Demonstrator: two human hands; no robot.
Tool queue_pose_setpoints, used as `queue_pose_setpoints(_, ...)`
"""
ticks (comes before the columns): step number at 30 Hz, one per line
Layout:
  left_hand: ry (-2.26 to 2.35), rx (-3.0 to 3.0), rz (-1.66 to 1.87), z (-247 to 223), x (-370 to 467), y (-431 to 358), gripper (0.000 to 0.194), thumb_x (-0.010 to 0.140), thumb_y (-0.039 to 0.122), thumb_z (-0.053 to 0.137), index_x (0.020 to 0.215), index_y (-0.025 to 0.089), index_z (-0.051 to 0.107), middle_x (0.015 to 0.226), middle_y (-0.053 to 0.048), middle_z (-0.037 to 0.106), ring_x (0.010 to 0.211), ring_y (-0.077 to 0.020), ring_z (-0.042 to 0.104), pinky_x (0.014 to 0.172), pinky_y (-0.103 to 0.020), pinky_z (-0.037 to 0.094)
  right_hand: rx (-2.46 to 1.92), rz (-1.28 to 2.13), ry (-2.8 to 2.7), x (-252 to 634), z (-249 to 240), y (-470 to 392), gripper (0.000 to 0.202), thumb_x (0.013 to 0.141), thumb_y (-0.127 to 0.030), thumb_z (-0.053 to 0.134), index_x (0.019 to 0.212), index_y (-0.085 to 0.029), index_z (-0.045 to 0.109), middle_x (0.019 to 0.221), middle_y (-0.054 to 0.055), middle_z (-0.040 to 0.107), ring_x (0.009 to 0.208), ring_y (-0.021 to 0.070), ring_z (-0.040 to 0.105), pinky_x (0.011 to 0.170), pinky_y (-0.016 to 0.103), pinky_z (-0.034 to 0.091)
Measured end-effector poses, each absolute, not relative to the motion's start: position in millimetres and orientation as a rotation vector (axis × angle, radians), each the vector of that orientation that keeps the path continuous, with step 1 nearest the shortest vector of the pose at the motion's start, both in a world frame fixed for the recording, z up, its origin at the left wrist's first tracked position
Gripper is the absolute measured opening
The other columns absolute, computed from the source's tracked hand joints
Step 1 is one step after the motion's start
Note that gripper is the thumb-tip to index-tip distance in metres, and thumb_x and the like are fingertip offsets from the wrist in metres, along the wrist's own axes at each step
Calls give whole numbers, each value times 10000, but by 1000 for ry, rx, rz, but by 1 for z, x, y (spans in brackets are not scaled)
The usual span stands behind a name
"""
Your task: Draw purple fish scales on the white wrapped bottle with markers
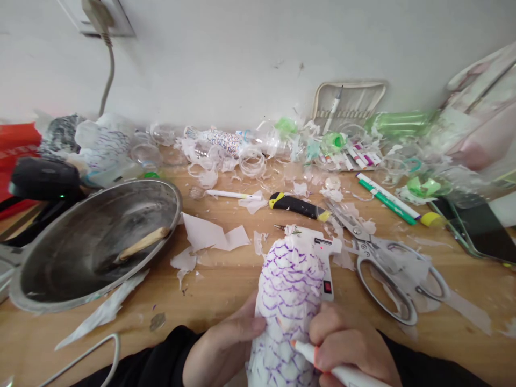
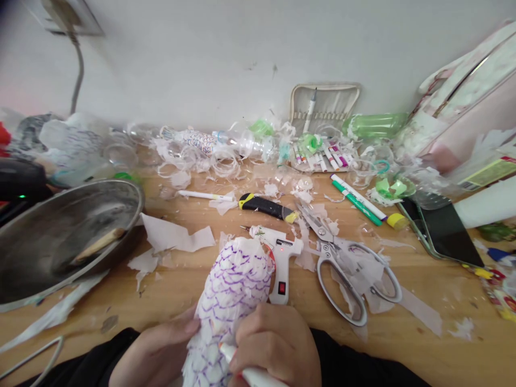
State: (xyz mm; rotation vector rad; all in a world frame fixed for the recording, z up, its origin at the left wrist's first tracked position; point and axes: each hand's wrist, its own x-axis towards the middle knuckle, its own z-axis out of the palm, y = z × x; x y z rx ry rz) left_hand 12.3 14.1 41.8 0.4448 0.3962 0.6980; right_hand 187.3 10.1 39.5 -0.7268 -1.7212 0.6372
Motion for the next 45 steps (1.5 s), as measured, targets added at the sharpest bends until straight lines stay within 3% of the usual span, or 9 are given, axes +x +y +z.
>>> queue_pose_setpoints(5, 390, 357, 724, 41, 12, 15, 448, 833, 167, 451, 1275, 212, 513, 1156, -94, 648, 1138, -260, 548, 1037, -426, 300, -803, 722, -1621, 188, 40, 9, 134, 893, -290, 469, 807, -215, 539, 603, -21, 526, 531, 123, 546, 481, 245, 442)
queue_pose_setpoints(11, 374, 344, 723, 36, 12, 18, 466, 856, 170, 392, 1316, 202, 463, 1231, -113, 608, 1183, -261, 521, 1056, -444, 274, -774, 772, -1639, 191, 47, 17, 99, 865, -214, 481, 807, -203, 561, 611, -9, 540, 544, 129, 557, 482, 247, 468)
queue_pose_setpoints(15, 346, 403, 755, 32, 10, 16, 430, 898, 324, 327, 1264, 221, 527, 1274, -53, 588, 1251, -299, 453, 1052, -462, 271, -794, 778, -1634, 188, 40, 11, 71, 832, -169, 493, 833, -213, 549, 651, -11, 539, 571, 130, 560, 503, 257, 446)
queue_pose_setpoints(18, 400, 526, 730, 34, 9, 13, 514, 817, 438, 526, 1298, 264, 478, 1301, -27, 567, 1256, -315, 441, 1039, -449, 291, -843, 762, -1592, 187, 35, 6, 66, 865, -215, 473, 842, -227, 534, 665, -15, 532, 582, 128, 556, 490, 251, 417)
queue_pose_setpoints(21, 468, 556, 688, 37, 10, 12, 669, 697, 305, 720, 1306, 279, 444, 1252, -75, 602, 1160, -276, 539, 996, -433, 362, -786, 737, -1722, 188, 36, 6, 97, 902, -275, 452, 872, -229, 532, 683, -14, 540, 568, 122, 565, 486, 248, 441)
queue_pose_setpoints(24, 499, 505, 677, 38, 13, 13, 608, 713, 217, 710, 1269, 248, 469, 1163, -86, 646, 1072, -254, 598, 937, -399, 418, -710, 655, -1803, 189, 41, 10, 107, 904, -274, 464, 842, -218, 530, 670, -17, 550, 515, 107, 553, 456, 239, 456)
queue_pose_setpoints(31, 535, 473, 683, 33, 13, 12, 594, 709, 208, 717, 1248, 228, 468, 1106, -78, 665, 1015, -236, 620, 905, -378, 441, -827, 488, -1805, 179, 45, 10, 174, 928, -296, 435, 790, -218, 508, 653, -24, 544, 505, 102, 536, 458, 241, 438)
queue_pose_setpoints(40, 520, 469, 671, 39, 13, 14, 561, 717, 213, 707, 1234, 215, 489, 1100, -95, 667, 994, -244, 631, 891, -391, 453, -789, 611, -1643, 181, 43, 8, 241, 933, -325, 419, 719, -229, 472, 559, -58, 443, 434, 87, 431, 420, 228, 374)
queue_pose_setpoints(45, 491, 479, 672, 35, 12, 13, 570, 736, 205, 689, 1261, 218, 470, 1109, -95, 660, 1001, -237, 626, 896, -379, 448, -768, 587, -1780, 183, 42, 8, 204, 931, -267, 404, 753, -223, 492, 599, -39, 512, 458, 91, 474, 422, 233, 379)
